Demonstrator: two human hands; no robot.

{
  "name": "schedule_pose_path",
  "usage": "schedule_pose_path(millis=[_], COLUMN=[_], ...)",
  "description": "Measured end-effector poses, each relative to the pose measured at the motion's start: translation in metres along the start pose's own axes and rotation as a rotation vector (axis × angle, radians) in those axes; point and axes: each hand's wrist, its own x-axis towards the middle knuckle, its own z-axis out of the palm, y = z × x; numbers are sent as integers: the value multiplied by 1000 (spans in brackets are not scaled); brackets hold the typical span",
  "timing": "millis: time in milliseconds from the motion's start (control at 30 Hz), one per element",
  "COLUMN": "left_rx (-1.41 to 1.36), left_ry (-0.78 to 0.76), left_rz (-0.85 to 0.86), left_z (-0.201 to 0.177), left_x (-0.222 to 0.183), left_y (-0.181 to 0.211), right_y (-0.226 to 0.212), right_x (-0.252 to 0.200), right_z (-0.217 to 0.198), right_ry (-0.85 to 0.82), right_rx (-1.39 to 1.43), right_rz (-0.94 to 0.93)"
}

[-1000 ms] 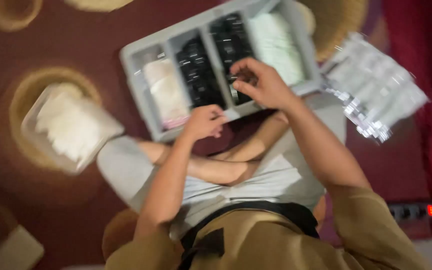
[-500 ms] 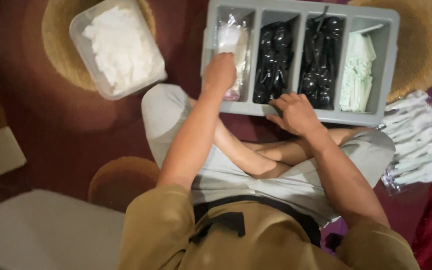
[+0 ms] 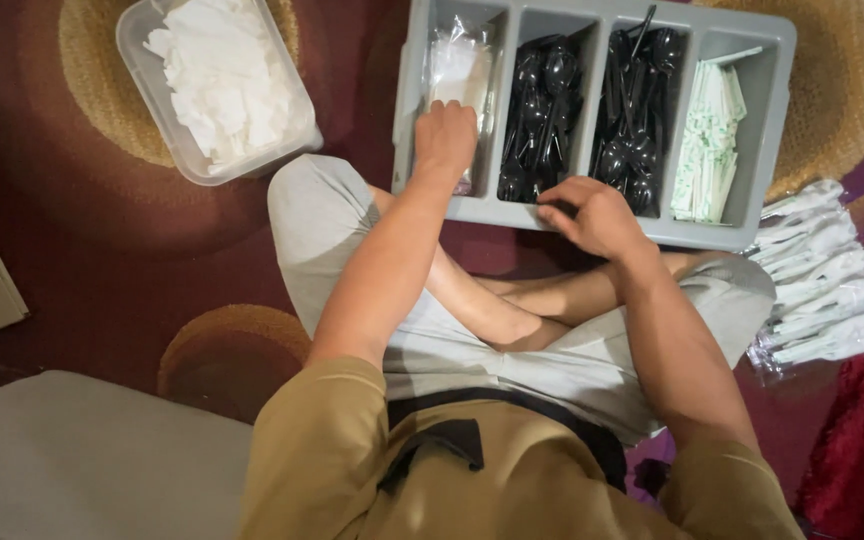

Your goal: A person sitting on the floor wraps individual plastic forks and spoons in white napkins and organizes them into a grey sorting tray.

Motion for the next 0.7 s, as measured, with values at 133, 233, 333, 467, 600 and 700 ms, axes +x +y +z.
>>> schedule_pose_path(millis=[133, 233, 333, 467, 600, 700], left_rx=[-58, -123, -185, -324, -680, -714], left_ry=[30, 54, -170, 189, 256, 186], left_rz=[-27, -65, -160, -43, 163, 438], left_z=[-8, -35, -57, -64, -86, -63], left_x=[1, 1, 1, 0, -13, -21], left_y=[1, 12, 19, 27, 46, 58], right_y=[13, 13, -7, -12, -1, 7], right_x=[-3, -5, -4, -2, -3, 1], right_z=[-9, -13, -23, -25, -15, 5], right_ry=[74, 111, 86, 92, 145, 253], right_rx=[153, 140, 83, 134, 366, 1140], right_rz=[21, 30, -8, -65, 103, 396])
